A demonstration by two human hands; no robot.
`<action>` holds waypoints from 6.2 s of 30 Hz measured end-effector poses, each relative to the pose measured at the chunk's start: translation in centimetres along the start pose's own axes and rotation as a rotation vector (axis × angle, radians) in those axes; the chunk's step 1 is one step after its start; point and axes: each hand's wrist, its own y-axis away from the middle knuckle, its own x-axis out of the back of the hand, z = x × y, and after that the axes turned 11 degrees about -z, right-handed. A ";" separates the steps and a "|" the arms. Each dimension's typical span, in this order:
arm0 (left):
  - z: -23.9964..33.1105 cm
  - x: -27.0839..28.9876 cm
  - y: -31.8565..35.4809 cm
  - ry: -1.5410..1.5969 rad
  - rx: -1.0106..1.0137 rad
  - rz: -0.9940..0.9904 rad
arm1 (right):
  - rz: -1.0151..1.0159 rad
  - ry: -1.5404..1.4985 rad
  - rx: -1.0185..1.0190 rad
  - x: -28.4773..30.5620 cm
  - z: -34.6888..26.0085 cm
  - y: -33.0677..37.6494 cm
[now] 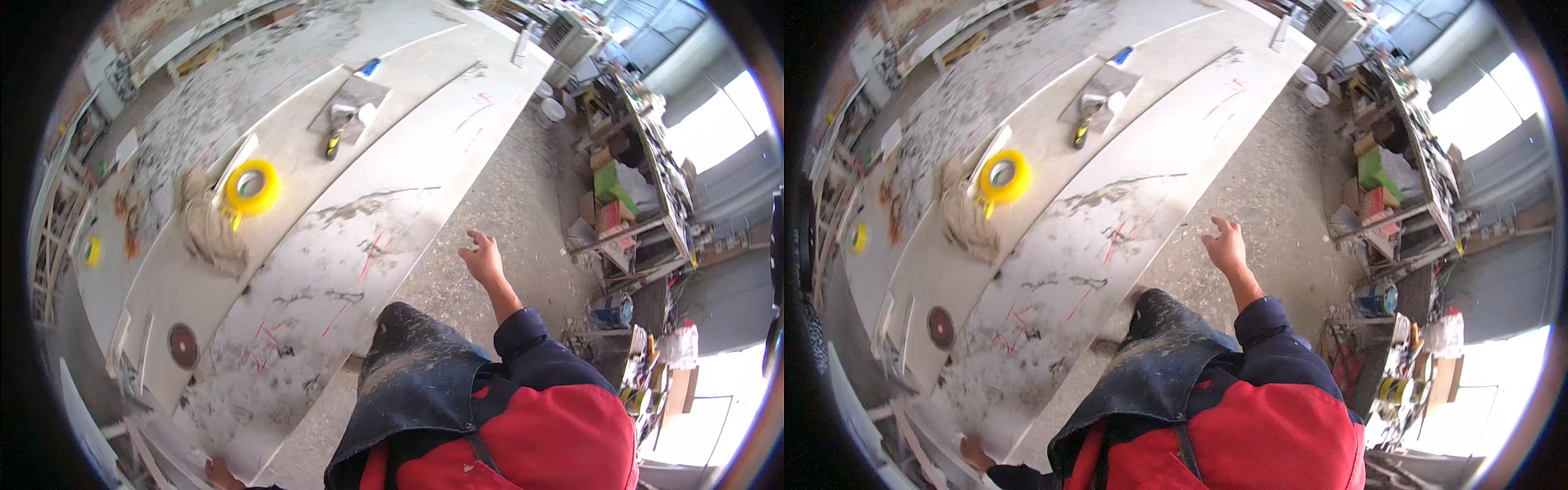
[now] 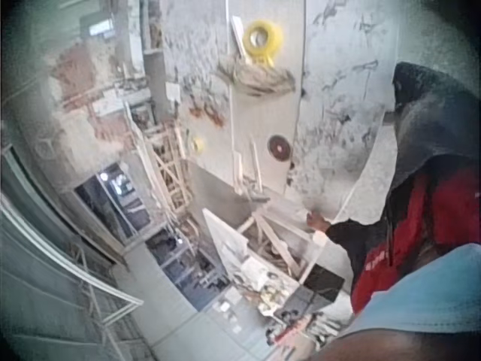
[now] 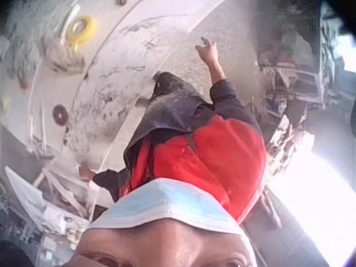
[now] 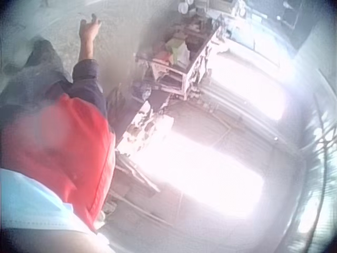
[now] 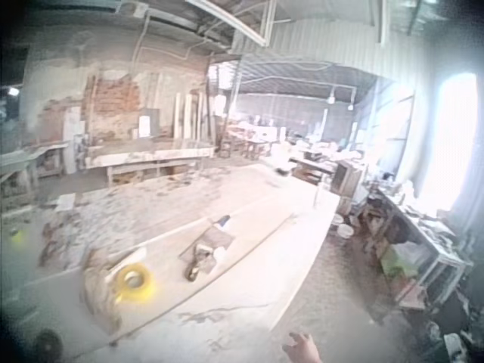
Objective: The person aligns and fits several white marble-patterned tiles together on a workbench, using a metal straightedge to check edges and a yellow tape roll to mark or secure seams. The person repeatedly adjusts tile positions and applies tape along the joints.
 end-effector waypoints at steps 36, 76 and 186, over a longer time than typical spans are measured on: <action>67.8 -105.9 53.9 -0.323 -1.342 -0.947 | 0.017 -0.832 -0.404 26.9 38.2 -33.4; 80.9 -164.4 95.7 -0.713 -0.871 -0.549 | -0.677 -1.475 -0.236 61.6 23.6 -126.8; 63.0 -106.7 62.9 -0.548 -0.205 -1.454 | -0.473 -0.725 0.183 46.1 22.1 -80.4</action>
